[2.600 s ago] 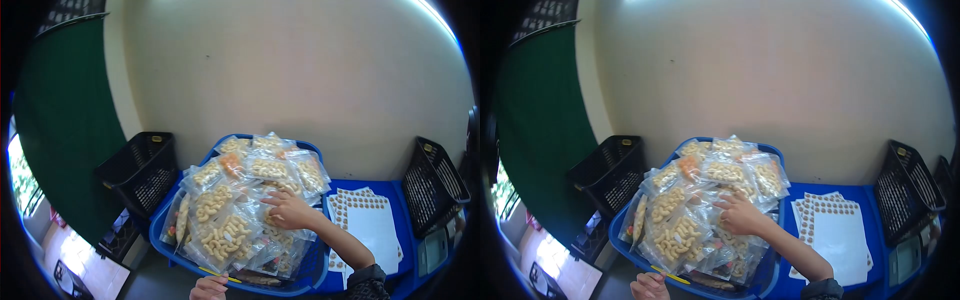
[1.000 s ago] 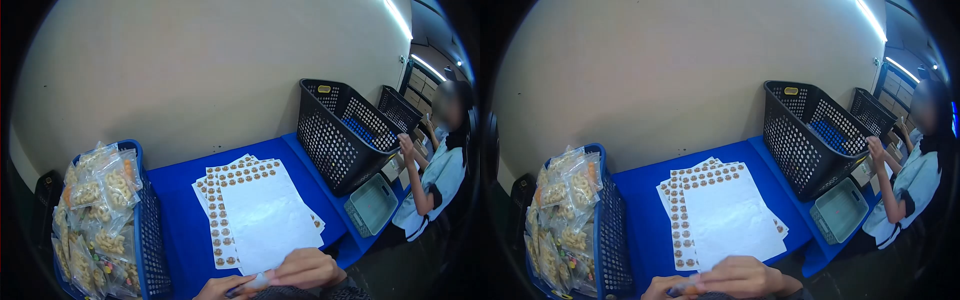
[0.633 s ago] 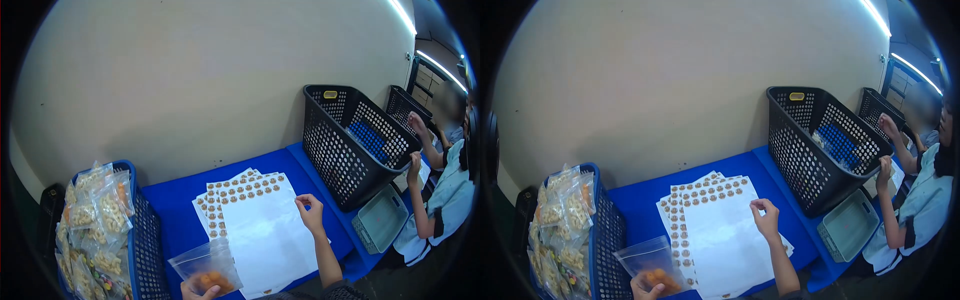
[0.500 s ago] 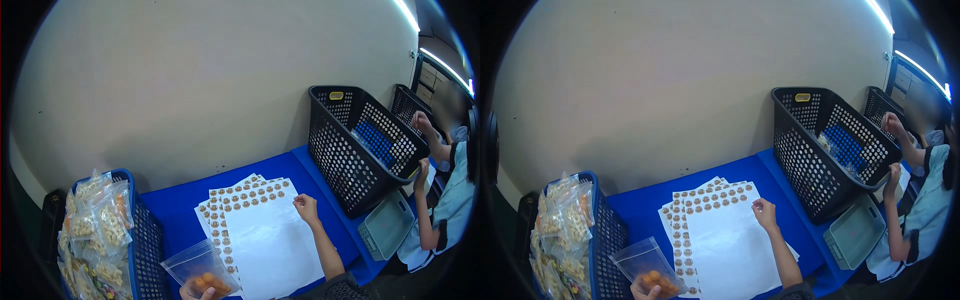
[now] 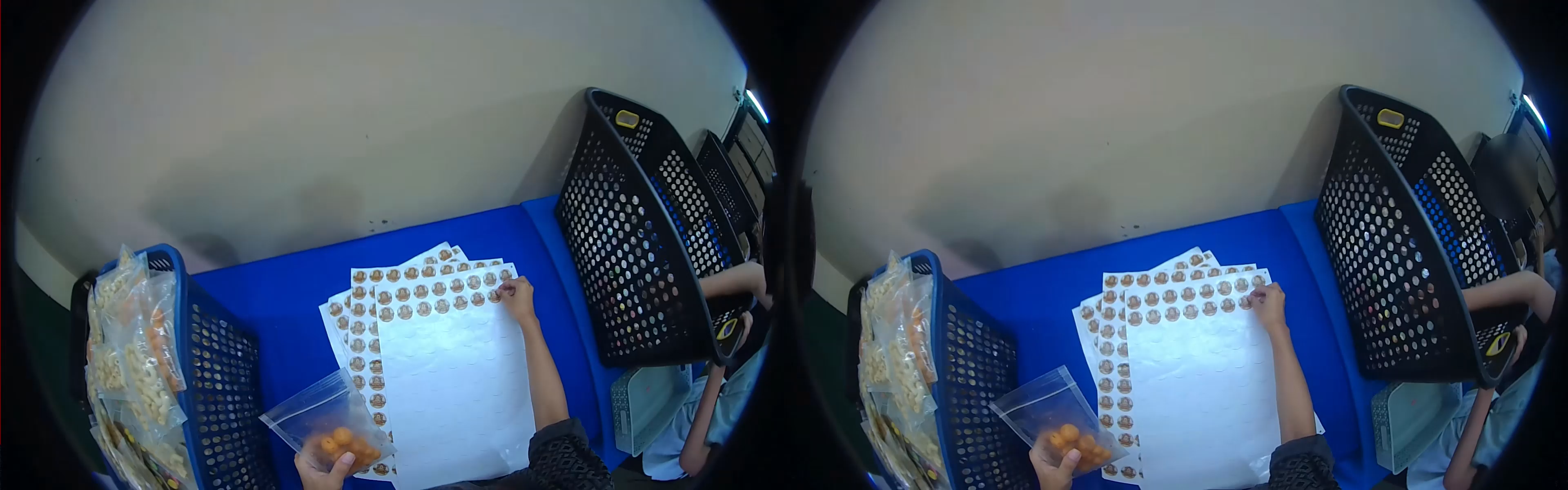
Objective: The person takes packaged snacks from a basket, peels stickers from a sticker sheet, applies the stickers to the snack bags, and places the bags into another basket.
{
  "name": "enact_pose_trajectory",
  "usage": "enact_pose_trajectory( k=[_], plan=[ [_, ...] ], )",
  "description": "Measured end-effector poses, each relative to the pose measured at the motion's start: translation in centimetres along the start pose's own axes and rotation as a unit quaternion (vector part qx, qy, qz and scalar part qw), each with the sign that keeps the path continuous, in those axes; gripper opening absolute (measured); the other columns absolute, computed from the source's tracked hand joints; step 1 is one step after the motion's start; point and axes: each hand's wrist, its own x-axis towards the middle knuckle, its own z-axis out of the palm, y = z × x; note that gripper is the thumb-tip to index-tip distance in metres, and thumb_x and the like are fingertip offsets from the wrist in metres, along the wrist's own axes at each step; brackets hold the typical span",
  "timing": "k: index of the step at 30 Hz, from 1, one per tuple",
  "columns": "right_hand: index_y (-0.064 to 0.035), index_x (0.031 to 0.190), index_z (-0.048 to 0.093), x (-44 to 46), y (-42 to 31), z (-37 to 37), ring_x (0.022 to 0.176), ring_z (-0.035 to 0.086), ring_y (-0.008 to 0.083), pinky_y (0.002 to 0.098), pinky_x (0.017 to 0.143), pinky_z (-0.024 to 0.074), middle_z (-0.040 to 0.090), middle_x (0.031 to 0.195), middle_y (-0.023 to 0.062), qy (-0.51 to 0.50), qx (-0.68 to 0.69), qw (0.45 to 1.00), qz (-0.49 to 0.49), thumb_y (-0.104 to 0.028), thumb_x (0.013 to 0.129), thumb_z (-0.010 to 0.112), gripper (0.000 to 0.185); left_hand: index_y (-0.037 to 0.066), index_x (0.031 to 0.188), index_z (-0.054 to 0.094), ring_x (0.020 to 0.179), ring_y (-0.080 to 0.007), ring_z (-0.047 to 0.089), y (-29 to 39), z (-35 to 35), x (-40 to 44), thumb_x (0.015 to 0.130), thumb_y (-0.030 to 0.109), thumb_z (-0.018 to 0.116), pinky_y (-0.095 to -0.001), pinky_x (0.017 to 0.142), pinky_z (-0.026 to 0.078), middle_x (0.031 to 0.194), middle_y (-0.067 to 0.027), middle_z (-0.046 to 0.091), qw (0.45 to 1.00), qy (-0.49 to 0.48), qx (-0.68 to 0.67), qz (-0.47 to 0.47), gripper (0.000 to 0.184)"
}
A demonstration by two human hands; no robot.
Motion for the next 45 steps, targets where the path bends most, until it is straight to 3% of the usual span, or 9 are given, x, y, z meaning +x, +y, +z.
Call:
enact_pose_trajectory(
  k=[20, 23, 25, 29, 33, 35, 37, 40, 45],
  plan=[
    [0.0029, 0.070, 0.053, 0.2, -1.0, 0.9, 0.070, 0.050, 0.0260, 0.0325, 0.064, 0.0423, 0.043, 0.083, 0.0139, -0.040, -0.104, 0.994, -0.024, 0.003, 0.068, 0.053, 0.002, -0.002, 0.093, 0.045, 0.071, -0.0211, 0.056, 0.0, 3.0, 3.2, 0.073, 0.003, 0.058, -0.0313, 0.064, 0.047, 0.081, -0.0157, 0.056, 0.996, -0.063, -0.020, -0.054, 0.025],
    [0.0043, 0.069, 0.052, 0.0, -1.2, 0.9, 0.074, 0.049, 0.0273, 0.0332, 0.066, 0.0417, 0.043, 0.083, 0.0151, -0.038, -0.102, 0.994, -0.030, 0.003, 0.068, 0.051, 0.002, -0.003, 0.092, 0.049, 0.071, -0.0195, 0.055, -0.2, 2.8, 2.3, 0.074, 0.005, 0.056, -0.0285, 0.064, 0.045, 0.080, -0.0125, 0.056, 0.996, -0.046, -0.055, -0.060, 0.021],
    [0.0048, 0.069, 0.051, -0.1, -0.7, 0.9, 0.074, 0.049, 0.0281, 0.0341, 0.066, 0.0414, 0.043, 0.083, 0.0160, -0.046, -0.082, 0.995, -0.039, 0.004, 0.068, 0.050, 0.002, -0.006, 0.097, 0.044, 0.084, -0.0181, 0.054, -0.4, 2.3, 1.7, 0.065, 0.011, 0.065, -0.0265, 0.073, 0.041, 0.092, -0.0147, 0.053, 1.000, -0.017, 0.009, -0.020, 0.042],
    [0.0049, 0.073, 0.051, -0.5, -0.1, 0.3, 0.075, 0.049, 0.0301, 0.0370, 0.068, 0.0407, 0.047, 0.083, 0.0176, -0.059, -0.073, 0.991, -0.095, 0.002, 0.070, 0.048, 0.005, -0.004, 0.089, 0.048, 0.076, -0.0149, 0.052, 0.8, 2.5, 0.5, 0.065, 0.008, 0.063, -0.0289, 0.074, 0.041, 0.081, -0.0105, 0.055, 1.000, 0.014, -0.007, -0.003, 0.031],
    [0.0034, 0.069, 0.051, -1.9, -3.6, -2.7, 0.079, 0.050, 0.0311, 0.0361, 0.072, 0.0399, 0.051, 0.080, 0.0189, -0.164, -0.057, 0.984, -0.041, -0.005, 0.073, 0.047, 0.009, -0.005, 0.092, 0.047, 0.080, -0.0156, 0.052, 0.8, 1.7, -0.8, 0.065, 0.009, 0.062, -0.0284, 0.075, 0.041, 0.084, -0.0105, 0.054, 1.000, 0.002, -0.005, 0.019, 0.034],
    [0.0000, 0.069, 0.051, -3.7, -6.2, -4.9, 0.083, 0.051, 0.0288, 0.0341, 0.074, 0.0395, 0.054, 0.081, 0.0184, -0.227, 0.087, 0.970, -0.023, -0.009, 0.074, 0.048, 0.011, -0.005, 0.093, 0.047, 0.082, -0.0157, 0.051, 0.4, 1.2, -1.3, 0.065, 0.009, 0.062, -0.0284, 0.075, 0.041, 0.086, -0.0107, 0.054, 0.999, -0.006, -0.003, 0.034, 0.035],
    [-0.0020, 0.071, 0.051, -5.4, -9.2, -6.7, 0.089, 0.050, 0.0279, 0.0336, 0.077, 0.0380, 0.054, 0.088, 0.0177, -0.222, 0.094, 0.969, -0.054, -0.011, 0.075, 0.050, 0.010, -0.005, 0.108, 0.037, 0.085, -0.0192, 0.055, -0.2, 0.7, -1.6, 0.066, -0.001, 0.063, -0.0280, 0.075, 0.045, 0.100, -0.0149, 0.048, 0.997, -0.034, 0.001, 0.072, 0.049],
    [-0.0031, 0.076, 0.051, -8.9, -15.7, -10.7, 0.090, 0.048, 0.0257, 0.0331, 0.079, 0.0360, 0.053, 0.090, 0.0149, -0.236, 0.177, 0.952, -0.079, -0.011, 0.076, 0.050, 0.008, -0.005, 0.111, 0.035, 0.087, -0.0194, 0.053, 0.6, 1.9, -2.3, 0.069, 0.003, 0.062, -0.0273, 0.072, 0.046, 0.101, -0.0149, 0.047, 0.995, -0.043, -0.076, 0.057, 0.051],
    [-0.0064, 0.075, 0.049, -14.4, -25.7, -17.3, 0.091, 0.035, 0.0223, 0.0328, 0.082, 0.0260, 0.048, 0.093, 0.0063, -0.199, 0.160, 0.945, -0.206, -0.008, 0.073, 0.052, 0.005, -0.007, 0.112, 0.031, 0.087, -0.0238, 0.053, 0.7, 2.4, -4.1, 0.067, 0.007, 0.065, -0.0288, 0.070, 0.048, 0.105, -0.0187, 0.043, 0.993, -0.079, -0.031, 0.079, 0.058]
  ],
)
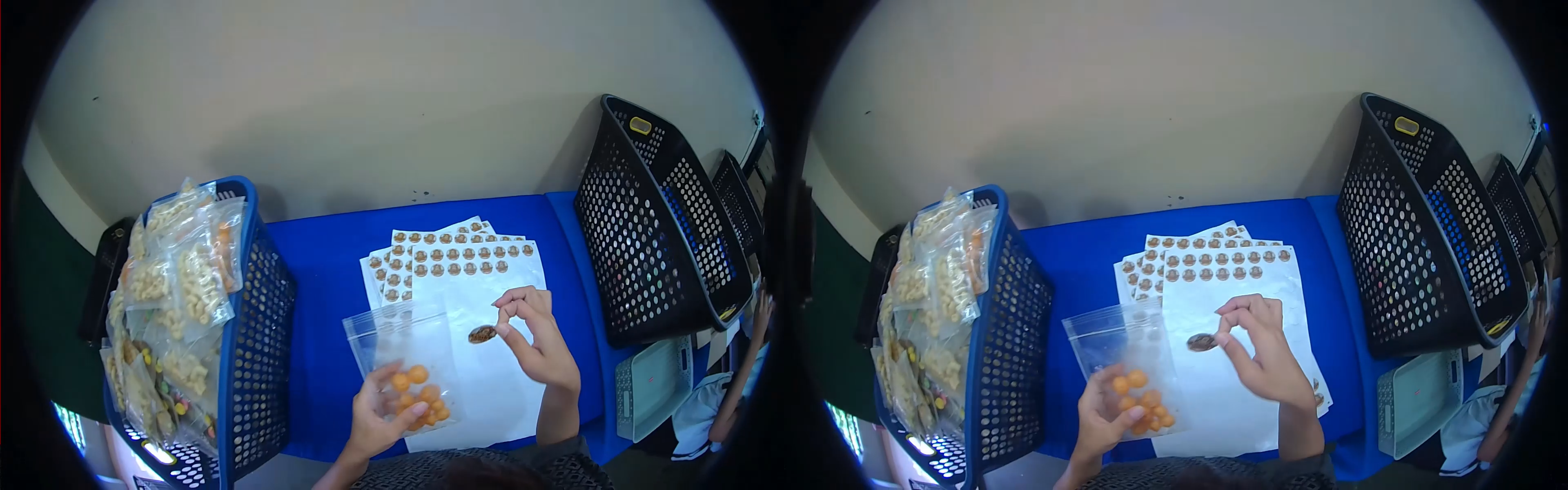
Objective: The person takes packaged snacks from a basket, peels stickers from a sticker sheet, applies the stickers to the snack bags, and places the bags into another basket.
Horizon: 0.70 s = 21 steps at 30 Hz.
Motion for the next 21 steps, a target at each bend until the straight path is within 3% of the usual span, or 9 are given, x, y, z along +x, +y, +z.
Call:
enact_pose_trajectory(
  k=[3, 11, 15, 17, 21],
  plan=[
    [-0.0082, 0.075, 0.049, -1.3, -4.4, -0.2, 0.093, 0.032, 0.0227, 0.0354, 0.082, 0.0212, 0.045, 0.094, 0.0048, -0.049, -0.023, 0.997, -0.048, -0.008, 0.072, 0.052, 0.005, -0.011, 0.113, 0.025, 0.088, -0.0273, 0.053, 0.9, 0.3, -1.1, 0.063, 0.012, 0.070, -0.0296, 0.068, 0.049, 0.107, -0.0251, 0.039, 0.999, -0.037, 0.017, 0.002, 0.070],
    [-0.0040, 0.080, 0.048, -4.0, -8.6, 1.9, 0.098, 0.028, 0.0243, 0.0438, 0.082, 0.0143, 0.040, 0.099, 0.0080, -0.153, -0.085, 0.978, -0.112, -0.016, 0.076, 0.048, 0.013, -0.010, 0.112, 0.026, 0.089, -0.0268, 0.053, 1.8, -0.2, -3.4, 0.062, 0.014, 0.071, -0.0284, 0.066, 0.049, 0.107, -0.0248, 0.040, 0.996, -0.051, 0.052, 0.057, 0.072],
    [-0.0040, 0.080, 0.048, -4.9, -9.1, 2.0, 0.098, 0.028, 0.0246, 0.0443, 0.082, 0.0145, 0.040, 0.098, 0.0082, -0.157, -0.095, 0.976, -0.116, -0.016, 0.076, 0.047, 0.012, -0.010, 0.111, 0.026, 0.087, -0.0258, 0.054, 2.3, -0.1, -4.3, 0.062, 0.015, 0.071, -0.0277, 0.064, 0.050, 0.106, -0.0245, 0.041, 0.995, -0.052, 0.067, 0.060, 0.071],
    [-0.0082, 0.077, 0.053, -5.2, -9.0, 2.4, 0.092, 0.029, 0.0203, 0.0367, 0.080, 0.0148, 0.044, 0.093, 0.0040, -0.119, -0.112, 0.979, -0.126, -0.019, 0.075, 0.052, 0.011, -0.010, 0.111, 0.027, 0.086, -0.0255, 0.055, 2.5, -0.1, -4.5, 0.062, 0.015, 0.071, -0.0275, 0.064, 0.050, 0.106, -0.0243, 0.041, 0.994, -0.052, 0.073, 0.069, 0.071],
    [-0.0081, 0.077, 0.052, -5.4, -9.3, 2.4, 0.091, 0.029, 0.0204, 0.0370, 0.080, 0.0149, 0.044, 0.093, 0.0040, -0.121, -0.114, 0.978, -0.128, -0.019, 0.074, 0.052, 0.011, -0.010, 0.110, 0.028, 0.085, -0.0249, 0.055, 2.2, -0.2, -4.9, 0.061, 0.017, 0.072, -0.0272, 0.064, 0.050, 0.105, -0.0236, 0.042, 0.993, -0.048, 0.082, 0.076, 0.071]
  ],
)
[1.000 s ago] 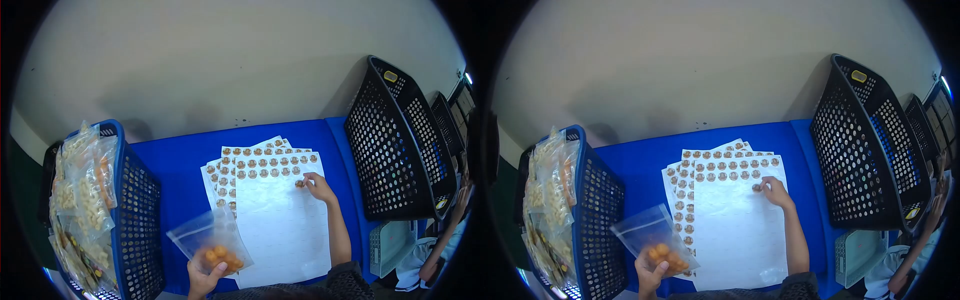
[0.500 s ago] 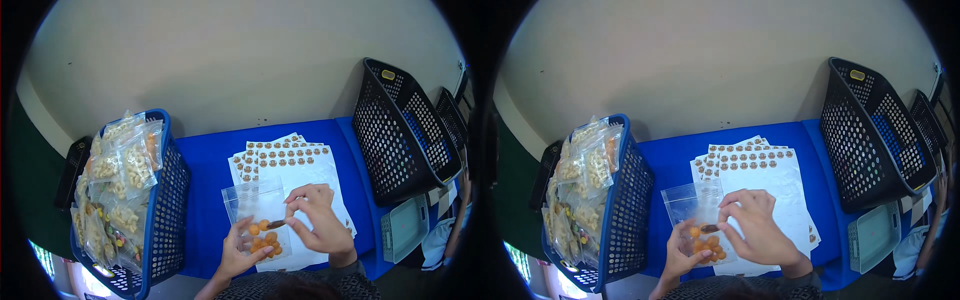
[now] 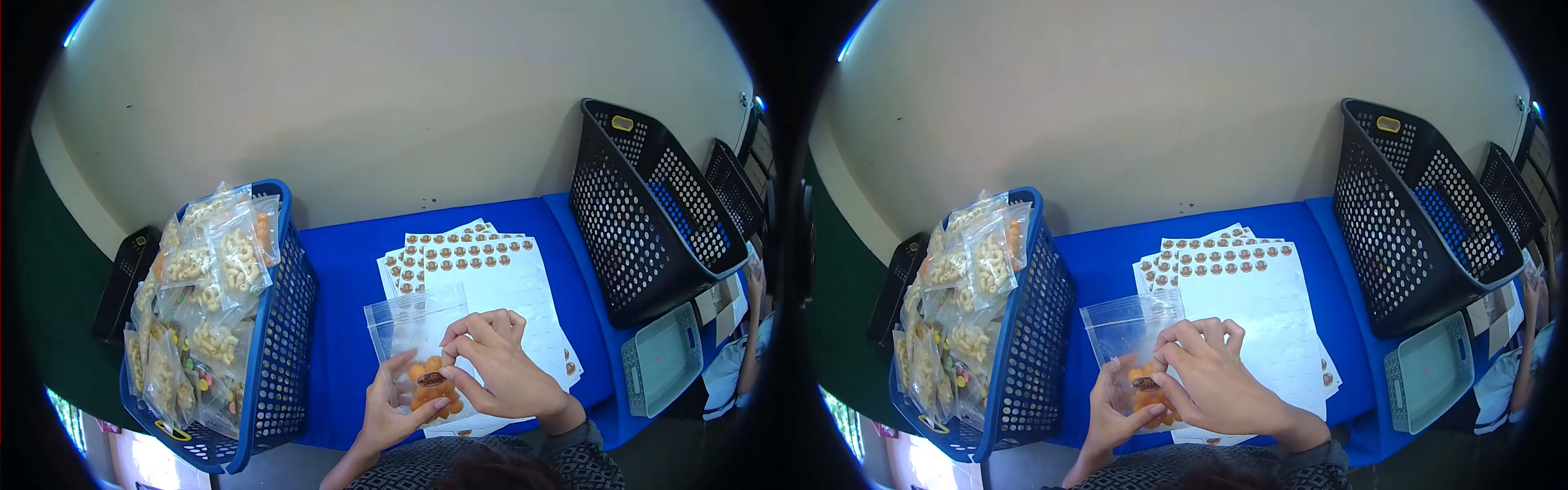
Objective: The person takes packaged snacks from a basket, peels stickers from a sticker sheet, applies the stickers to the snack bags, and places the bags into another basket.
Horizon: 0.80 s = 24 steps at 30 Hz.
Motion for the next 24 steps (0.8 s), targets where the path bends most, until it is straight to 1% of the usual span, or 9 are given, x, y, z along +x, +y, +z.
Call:
enact_pose_trajectory(
  k=[2, 9, 11, 15, 19, 21, 22, 23, 24],
  plan=[
    [-0.0034, 0.079, 0.049, -0.1, -0.2, -0.2, 0.097, 0.029, 0.0246, 0.0440, 0.081, 0.0153, 0.040, 0.097, 0.0077, -0.021, 0.008, 1.000, 0.000, -0.016, 0.076, 0.048, 0.013, -0.010, 0.110, 0.028, 0.085, -0.0248, 0.055, 0.2, 0.0, -0.2, 0.061, 0.018, 0.072, -0.0271, 0.064, 0.049, 0.105, -0.0234, 0.042, 1.000, 0.001, 0.009, 0.000, 0.071],
    [-0.0036, 0.078, 0.049, -0.1, -0.3, 0.3, 0.096, 0.030, 0.0245, 0.0430, 0.081, 0.0153, 0.041, 0.096, 0.0079, -0.005, 0.000, 1.000, -0.013, -0.015, 0.075, 0.049, 0.012, -0.010, 0.110, 0.029, 0.085, -0.0246, 0.055, 0.2, 0.1, -0.5, 0.062, 0.019, 0.072, -0.0272, 0.064, 0.049, 0.104, -0.0227, 0.043, 1.000, 0.006, 0.026, 0.012, 0.071],
    [-0.0090, 0.075, 0.051, -0.2, -0.3, 0.6, 0.092, 0.031, 0.0210, 0.0368, 0.081, 0.0157, 0.043, 0.093, 0.0035, 0.030, -0.030, 0.999, -0.005, -0.015, 0.072, 0.054, 0.007, -0.010, 0.110, 0.029, 0.085, -0.0246, 0.055, 0.6, 0.3, -0.6, 0.062, 0.019, 0.072, -0.0272, 0.064, 0.049, 0.103, -0.0226, 0.043, 1.000, 0.006, 0.026, 0.014, 0.070],
    [-0.0092, 0.075, 0.051, -0.4, -0.4, 1.2, 0.091, 0.032, 0.0212, 0.0369, 0.079, 0.0170, 0.043, 0.093, 0.0036, 0.052, -0.038, 0.998, -0.001, -0.014, 0.071, 0.055, 0.008, -0.010, 0.109, 0.031, 0.085, -0.0244, 0.055, 0.4, 0.2, -0.7, 0.063, 0.018, 0.071, -0.0274, 0.064, 0.049, 0.103, -0.0226, 0.044, 0.999, 0.001, 0.046, 0.026, 0.067],
    [-0.0082, 0.077, 0.050, -0.7, -0.6, 2.0, 0.089, 0.033, 0.0219, 0.0367, 0.077, 0.0185, 0.043, 0.093, 0.0049, 0.098, -0.047, 0.994, -0.006, -0.011, 0.069, 0.056, 0.011, -0.010, 0.108, 0.032, 0.085, -0.0238, 0.055, 1.0, 0.4, -1.0, 0.063, 0.017, 0.070, -0.0278, 0.064, 0.049, 0.103, -0.0225, 0.044, 0.998, 0.011, 0.053, 0.016, 0.065],
    [-0.0077, 0.078, 0.050, -0.9, -0.9, 2.7, 0.089, 0.033, 0.0222, 0.0368, 0.077, 0.0187, 0.043, 0.093, 0.0059, 0.117, -0.055, 0.992, -0.006, -0.010, 0.068, 0.056, 0.012, -0.009, 0.108, 0.032, 0.085, -0.0235, 0.055, 1.1, 0.3, -1.1, 0.064, 0.016, 0.070, -0.0283, 0.065, 0.049, 0.103, -0.0220, 0.044, 0.995, 0.020, 0.089, 0.027, 0.063],
    [-0.0055, 0.079, 0.049, -1.0, -0.9, 3.1, 0.091, 0.033, 0.0217, 0.0372, 0.077, 0.0207, 0.042, 0.094, 0.0067, 0.149, -0.075, 0.986, -0.005, -0.013, 0.069, 0.056, 0.015, -0.009, 0.108, 0.032, 0.085, -0.0235, 0.055, 1.2, 0.4, -1.1, 0.064, 0.016, 0.070, -0.0283, 0.065, 0.049, 0.103, -0.0220, 0.044, 0.995, 0.020, 0.090, 0.029, 0.063],
    [-0.0034, 0.080, 0.048, -1.1, -0.9, 3.4, 0.093, 0.032, 0.0212, 0.0376, 0.078, 0.0226, 0.041, 0.094, 0.0074, 0.182, -0.096, 0.979, -0.004, -0.016, 0.071, 0.056, 0.018, -0.009, 0.107, 0.033, 0.086, -0.0232, 0.054, 1.2, 0.5, -1.2, 0.066, 0.015, 0.068, -0.0283, 0.066, 0.049, 0.102, -0.0211, 0.044, 0.997, 0.034, 0.065, 0.025, 0.059],
    [-0.0034, 0.080, 0.048, -0.9, -0.6, 3.9, 0.093, 0.032, 0.0212, 0.0376, 0.078, 0.0226, 0.041, 0.094, 0.0074, 0.183, -0.096, 0.978, -0.006, -0.016, 0.071, 0.056, 0.018, -0.008, 0.106, 0.034, 0.087, -0.0229, 0.054, 1.2, 0.5, -1.2, 0.068, 0.014, 0.066, -0.0283, 0.068, 0.048, 0.102, -0.0202, 0.044, 0.998, 0.048, 0.041, 0.022, 0.055]
  ],
)
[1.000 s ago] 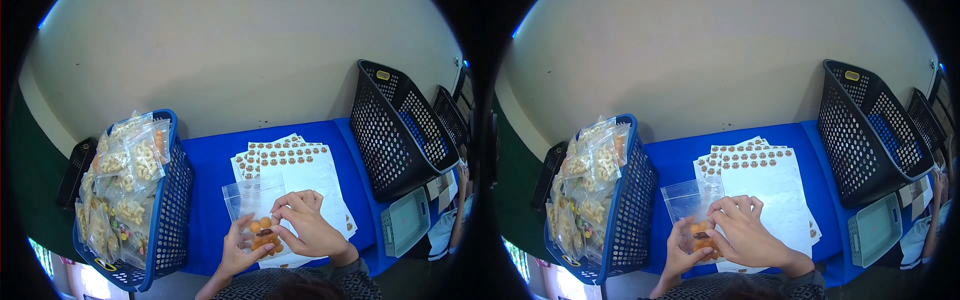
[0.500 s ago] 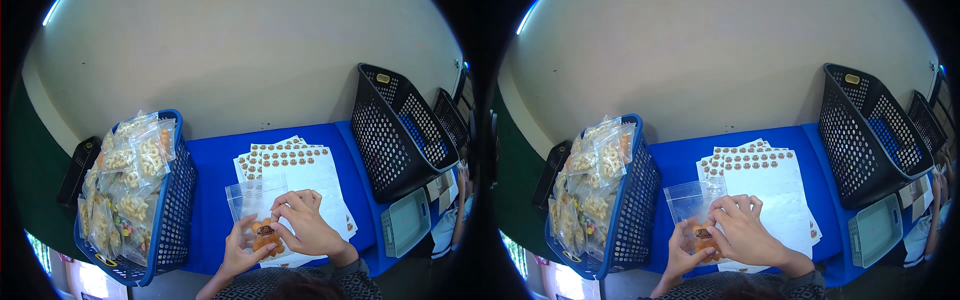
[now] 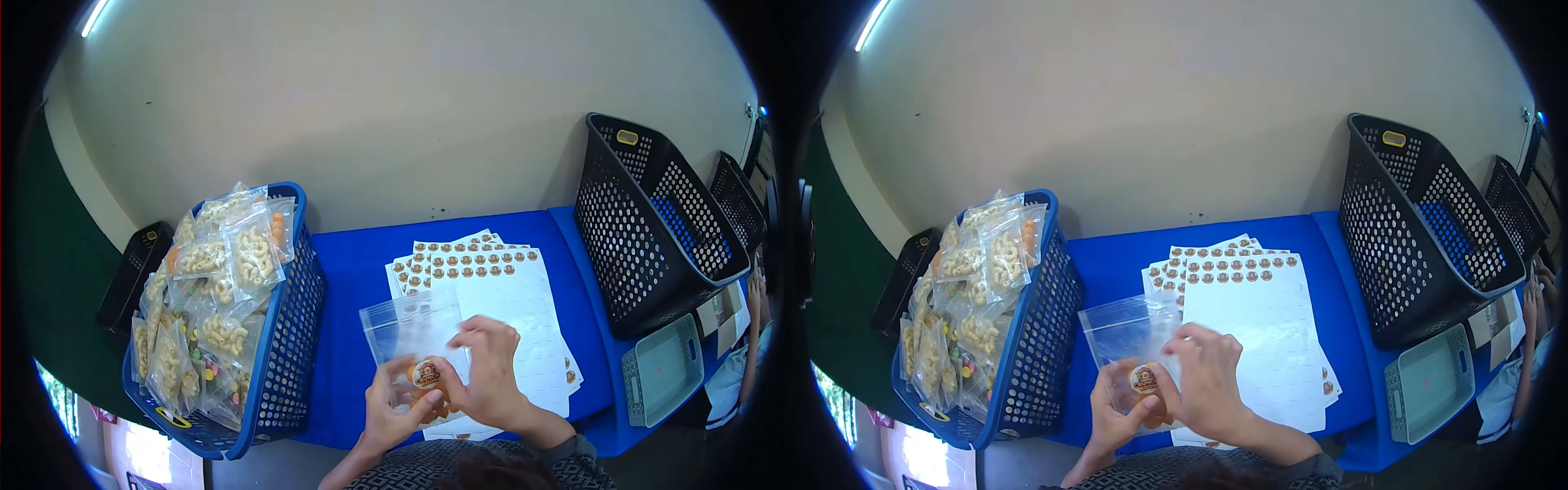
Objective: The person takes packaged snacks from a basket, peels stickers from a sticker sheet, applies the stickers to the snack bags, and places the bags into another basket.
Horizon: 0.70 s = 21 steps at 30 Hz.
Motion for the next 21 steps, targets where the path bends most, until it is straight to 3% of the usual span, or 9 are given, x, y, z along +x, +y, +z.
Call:
enact_pose_trajectory(
  k=[2, 3, 5, 6, 9, 15, 17, 19, 21],
  plan=[
    [-0.0040, 0.083, 0.047, 0.1, 0.7, 1.2, 0.086, 0.038, 0.0169, 0.0312, 0.072, 0.0319, 0.043, 0.091, 0.0078, 0.183, 0.293, 0.934, 0.086, -0.022, 0.071, 0.059, 0.024, -0.007, 0.104, 0.034, 0.088, -0.0226, 0.053, -0.1, 0.2, -0.2, 0.070, 0.013, 0.064, -0.0281, 0.069, 0.048, 0.101, -0.0186, 0.045, 0.999, 0.020, -0.049, 0.005, 0.050],
    [-0.0040, 0.083, 0.047, 0.0, 1.2, 1.3, 0.086, 0.038, 0.0169, 0.0312, 0.072, 0.0319, 0.043, 0.091, 0.0078, 0.184, 0.293, 0.935, 0.084, -0.022, 0.071, 0.059, 0.024, -0.007, 0.103, 0.035, 0.090, -0.0223, 0.052, -0.1, 0.2, -0.2, 0.072, 0.012, 0.061, -0.0279, 0.070, 0.048, 0.100, -0.0171, 0.045, 0.994, 0.040, -0.100, 0.008, 0.044],
    [-0.0039, 0.084, 0.045, -0.8, 2.7, 1.1, 0.071, 0.043, 0.0126, 0.0258, 0.062, 0.0374, 0.046, 0.080, 0.0060, -0.001, 0.438, 0.882, 0.177, -0.028, 0.069, 0.062, 0.033, -0.006, 0.102, 0.036, 0.091, -0.0215, 0.051, 0.2, 0.3, -0.3, 0.074, 0.012, 0.059, -0.0277, 0.071, 0.047, 0.100, -0.0160, 0.045, 0.994, 0.030, -0.105, 0.008, 0.041],
    [-0.0029, 0.082, 0.048, -0.9, 3.3, 1.6, 0.060, 0.045, 0.0099, 0.0244, 0.057, 0.0379, 0.049, 0.069, 0.0036, -0.056, 0.491, 0.852, 0.172, -0.032, 0.066, 0.065, 0.038, -0.006, 0.101, 0.036, 0.092, -0.0208, 0.051, 0.3, 0.3, -0.3, 0.076, 0.013, 0.056, -0.0276, 0.071, 0.047, 0.099, -0.0149, 0.045, 0.994, 0.019, -0.109, 0.005, 0.037],
    [-0.0021, 0.078, 0.051, -1.3, 3.0, 1.4, 0.063, 0.048, 0.0105, 0.0241, 0.059, 0.0388, 0.051, 0.066, 0.0036, -0.117, 0.467, 0.863, 0.156, -0.036, 0.063, 0.067, 0.040, -0.006, 0.100, 0.037, 0.089, -0.0194, 0.051, -0.3, 0.2, -0.3, 0.077, 0.015, 0.055, -0.0278, 0.071, 0.046, 0.099, -0.0146, 0.045, 0.998, -0.009, -0.068, 0.010, 0.035],
    [-0.0020, 0.077, 0.052, -2.1, 2.1, 2.2, 0.067, 0.051, 0.0096, 0.0228, 0.061, 0.0404, 0.055, 0.068, 0.0050, -0.106, 0.530, 0.811, 0.225, -0.029, 0.072, 0.061, 0.029, -0.005, 0.094, 0.043, 0.086, -0.0167, 0.051, -0.2, 0.3, -0.3, 0.078, 0.018, 0.054, -0.0266, 0.070, 0.044, 0.091, -0.0139, 0.052, 0.996, -0.053, -0.075, 0.002, 0.030],
    [-0.0009, 0.077, 0.052, -2.4, 1.6, 1.7, 0.069, 0.050, 0.0081, 0.0231, 0.064, 0.0401, 0.054, 0.068, 0.0027, -0.123, 0.499, 0.830, 0.217, -0.019, 0.074, 0.059, 0.020, -0.004, 0.089, 0.047, 0.080, -0.0141, 0.054, -0.8, -0.4, 0.1, 0.077, 0.019, 0.056, -0.0253, 0.067, 0.044, 0.082, -0.0119, 0.056, 0.998, -0.059, -0.030, 0.020, 0.027],
    [-0.0001, 0.080, 0.051, -2.9, 1.3, 1.8, 0.070, 0.050, 0.0086, 0.0227, 0.063, 0.0404, 0.054, 0.069, 0.0033, -0.121, 0.485, 0.836, 0.225, -0.020, 0.076, 0.057, 0.021, -0.003, 0.083, 0.050, 0.070, -0.0120, 0.055, -0.4, -0.8, 0.6, 0.075, 0.018, 0.058, -0.0242, 0.063, 0.044, 0.072, -0.0101, 0.058, 0.993, -0.107, -0.008, -0.037, 0.024],
    [0.0003, 0.082, 0.051, -3.6, 0.5, 1.9, 0.069, 0.051, 0.0087, 0.0223, 0.063, 0.0407, 0.054, 0.068, 0.0042, -0.064, 0.520, 0.815, 0.248, -0.021, 0.077, 0.056, 0.023, -0.003, 0.078, 0.052, 0.063, -0.0114, 0.055, -0.6, -0.6, 0.9, 0.075, 0.015, 0.059, -0.0234, 0.060, 0.044, 0.067, -0.0093, 0.059, 0.993, -0.112, -0.019, -0.010, 0.020]
  ],
)
